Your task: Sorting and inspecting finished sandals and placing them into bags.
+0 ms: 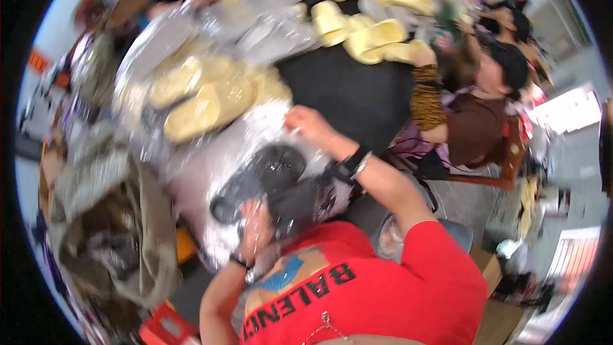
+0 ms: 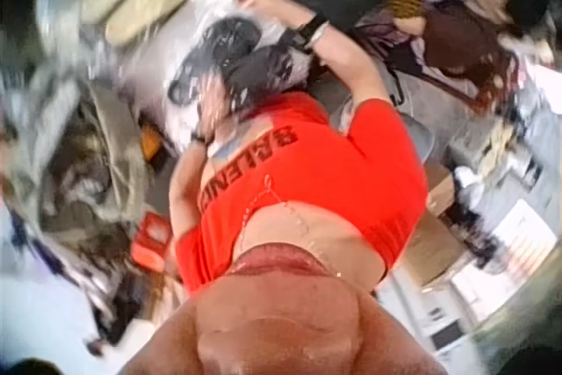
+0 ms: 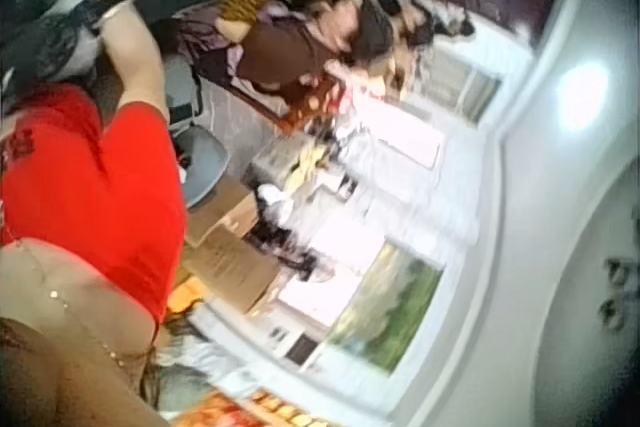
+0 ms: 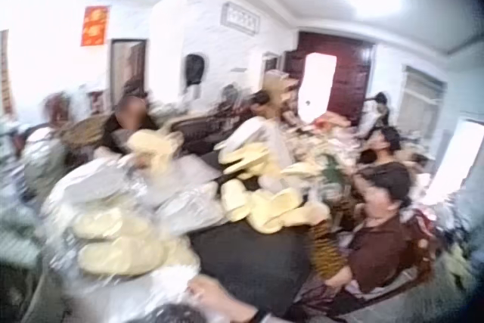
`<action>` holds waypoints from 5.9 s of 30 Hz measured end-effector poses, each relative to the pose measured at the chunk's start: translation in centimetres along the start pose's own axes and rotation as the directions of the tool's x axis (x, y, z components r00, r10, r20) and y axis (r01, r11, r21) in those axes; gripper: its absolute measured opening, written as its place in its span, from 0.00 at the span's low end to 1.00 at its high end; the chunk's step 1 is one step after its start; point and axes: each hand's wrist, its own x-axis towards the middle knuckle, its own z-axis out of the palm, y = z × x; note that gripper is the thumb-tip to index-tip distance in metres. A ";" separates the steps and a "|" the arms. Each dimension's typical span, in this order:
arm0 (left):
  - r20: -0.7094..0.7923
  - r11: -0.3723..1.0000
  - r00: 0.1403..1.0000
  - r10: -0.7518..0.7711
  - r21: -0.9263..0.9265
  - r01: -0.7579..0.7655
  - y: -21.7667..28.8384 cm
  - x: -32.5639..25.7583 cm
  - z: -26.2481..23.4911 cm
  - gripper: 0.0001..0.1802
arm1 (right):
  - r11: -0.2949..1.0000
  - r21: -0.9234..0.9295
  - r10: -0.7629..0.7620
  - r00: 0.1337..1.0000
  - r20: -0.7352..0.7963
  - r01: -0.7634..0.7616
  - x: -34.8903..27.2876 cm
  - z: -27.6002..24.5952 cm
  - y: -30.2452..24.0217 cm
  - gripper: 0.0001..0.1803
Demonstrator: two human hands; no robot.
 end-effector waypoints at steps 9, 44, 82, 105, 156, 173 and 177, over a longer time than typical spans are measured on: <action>-0.085 0.993 0.993 -0.086 -0.093 0.078 0.0 1.2 1.2 0.18 | 0.968 -0.080 0.229 0.968 -0.103 -0.237 -4.4 -3.1 0.2 0.22; -0.086 0.978 0.976 -0.202 -0.070 0.196 -3.1 -0.3 0.9 0.24 | 0.898 -0.362 0.192 0.962 -0.194 -0.252 -11.0 -4.3 7.0 0.22; -0.578 0.967 0.784 -0.225 -0.233 0.106 2.8 -1.4 -14.7 0.20 | 0.975 -0.200 0.024 0.945 -0.326 -0.094 -13.9 -2.0 8.5 0.16; -0.230 0.936 0.909 -0.348 -0.148 0.320 2.0 0.5 -6.7 0.08 | 0.946 -0.277 0.177 0.984 0.011 -0.167 -14.5 -4.1 9.7 0.18; 0.130 0.947 0.942 0.309 -0.138 -0.291 4.4 8.9 -8.3 0.17 | 0.999 -0.019 0.048 0.993 0.108 -0.046 -16.5 -3.5 1.5 0.40; -0.249 0.908 0.958 -0.146 -0.417 0.030 3.4 7.5 -9.9 0.17 | 0.983 -0.175 -0.071 0.776 -0.627 -0.052 -4.6 -14.7 -3.8 0.43; -0.164 0.922 0.942 -0.292 -0.311 0.231 -0.8 2.0 -7.4 0.17 | 0.978 -0.041 0.199 0.973 -0.113 -0.205 -5.9 -8.6 0.7 0.28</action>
